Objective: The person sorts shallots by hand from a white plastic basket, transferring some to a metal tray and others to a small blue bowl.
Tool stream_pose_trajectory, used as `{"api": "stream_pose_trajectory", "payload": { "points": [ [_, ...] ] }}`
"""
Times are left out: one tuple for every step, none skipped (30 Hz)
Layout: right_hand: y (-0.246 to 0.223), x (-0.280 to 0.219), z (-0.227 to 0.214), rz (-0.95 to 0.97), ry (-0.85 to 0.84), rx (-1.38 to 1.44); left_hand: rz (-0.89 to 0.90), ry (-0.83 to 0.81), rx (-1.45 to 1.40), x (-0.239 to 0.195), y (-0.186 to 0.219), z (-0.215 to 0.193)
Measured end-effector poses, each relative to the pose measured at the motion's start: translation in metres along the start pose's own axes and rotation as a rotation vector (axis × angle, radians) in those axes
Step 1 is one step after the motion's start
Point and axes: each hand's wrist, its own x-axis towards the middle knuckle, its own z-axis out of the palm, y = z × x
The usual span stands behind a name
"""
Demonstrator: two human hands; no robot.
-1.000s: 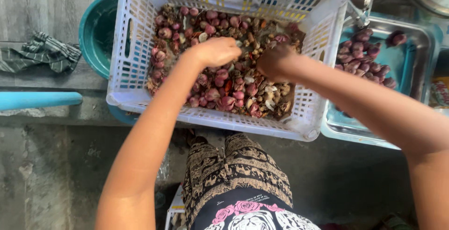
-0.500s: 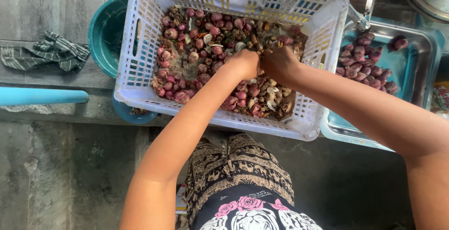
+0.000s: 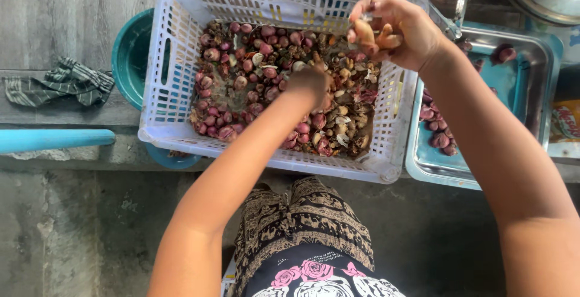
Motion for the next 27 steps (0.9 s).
{"api": "stream_pose_trajectory", "payload": {
  "points": [
    [0.002, -0.001, 0.000, 0.046, -0.016, 0.070, -0.058, -0.132, -0.054, -0.004, -0.001, -0.016],
    [0.005, 0.001, 0.000, 0.044, -0.013, 0.073, -0.056, -0.134, -0.050, -0.009, -0.006, -0.029],
    [0.009, 0.003, 0.000, 0.083, 0.033, -0.177, -0.058, -0.203, -0.251, -0.009, -0.014, -0.044],
    [0.014, 0.004, 0.000, 0.123, 0.080, -0.427, -0.058, -0.271, -0.450, -0.010, -0.024, -0.055],
    [0.022, 0.009, 0.001, 0.124, 0.085, -0.427, -0.053, -0.273, -0.450, -0.011, -0.034, -0.063],
    [0.030, 0.016, 0.006, -0.278, -0.088, -0.991, -0.017, -0.271, -0.615, -0.014, -0.044, -0.069],
    [0.034, 0.020, 0.008, -0.697, -0.287, -1.533, 0.016, -0.268, -0.783, -0.018, -0.052, -0.071],
    [0.040, 0.022, 0.013, -0.694, -0.289, -1.533, 0.016, -0.269, -0.786, -0.024, -0.057, -0.072],
    [0.049, 0.030, 0.023, -0.098, -0.168, -1.753, 0.118, -0.293, -0.911, -0.031, -0.063, -0.075],
    [0.055, 0.035, 0.030, 0.527, -0.028, -1.874, 0.222, -0.316, -1.035, -0.037, -0.066, -0.079],
    [0.057, 0.041, 0.032, 0.523, -0.025, -1.878, 0.223, -0.311, -1.033, -0.042, -0.066, -0.083],
    [0.062, 0.051, 0.034, 0.483, -0.122, -1.950, 0.262, -0.319, -1.102, -0.050, -0.065, -0.085],
    [0.069, 0.058, 0.035, 0.440, -0.227, -2.020, 0.298, -0.326, -1.173, -0.057, -0.064, -0.088],
    [0.077, 0.063, 0.032, 0.434, -0.228, -2.023, 0.296, -0.321, -1.171, -0.061, -0.064, -0.091],
    [0.088, 0.064, 0.028, 0.447, -0.264, -2.102, 0.297, -0.316, -1.226, -0.063, -0.062, -0.091],
    [0.099, 0.067, 0.023, 0.459, -0.302, -2.181, 0.297, -0.311, -1.280, -0.065, -0.060, -0.090],
    [0.111, 0.071, 0.018, 0.459, -0.305, -2.182, 0.296, -0.310, -1.283, -0.064, -0.058, -0.089],
    [0.123, 0.073, 0.014, 0.380, -0.381, -2.235, 0.209, -0.284, -1.289, -0.063, -0.057, -0.087],
    [0.129, 0.076, 0.006, 0.297, -0.452, -2.288, 0.126, -0.254, -1.290, -0.060, -0.059, -0.087],
    [0.133, 0.079, -0.004, 0.295, -0.451, -2.294, 0.129, -0.248, -1.291, -0.057, -0.061, -0.087],
    [0.138, 0.081, -0.009, 0.426, -0.440, -2.282, 0.071, -0.218, -1.332, -0.057, -0.064, -0.085],
    [0.141, 0.082, -0.015, 0.556, -0.427, -2.266, 0.012, -0.188, -1.372, -0.055, -0.069, -0.082],
    [0.143, 0.079, -0.019, 0.555, -0.429, -2.263, 0.010, -0.190, -1.372, -0.055, -0.073, -0.078],
    [0.143, 0.077, -0.020, 0.401, -0.436, -2.313, 0.063, -0.137, -1.458, -0.054, -0.079, -0.074],
    [0.137, 0.075, -0.018, 0.245, -0.436, -2.358, 0.123, -0.080, -1.542, -0.051, -0.083, -0.073],
    [0.129, 0.072, -0.009, 0.246, -0.433, -2.360, 0.126, -0.080, -1.540, -0.048, -0.086, -0.071],
    [0.119, 0.069, 0.003, 0.436, -0.481, -2.267, 0.047, -0.053, -1.528, -0.046, -0.089, -0.069]
  ]
}}
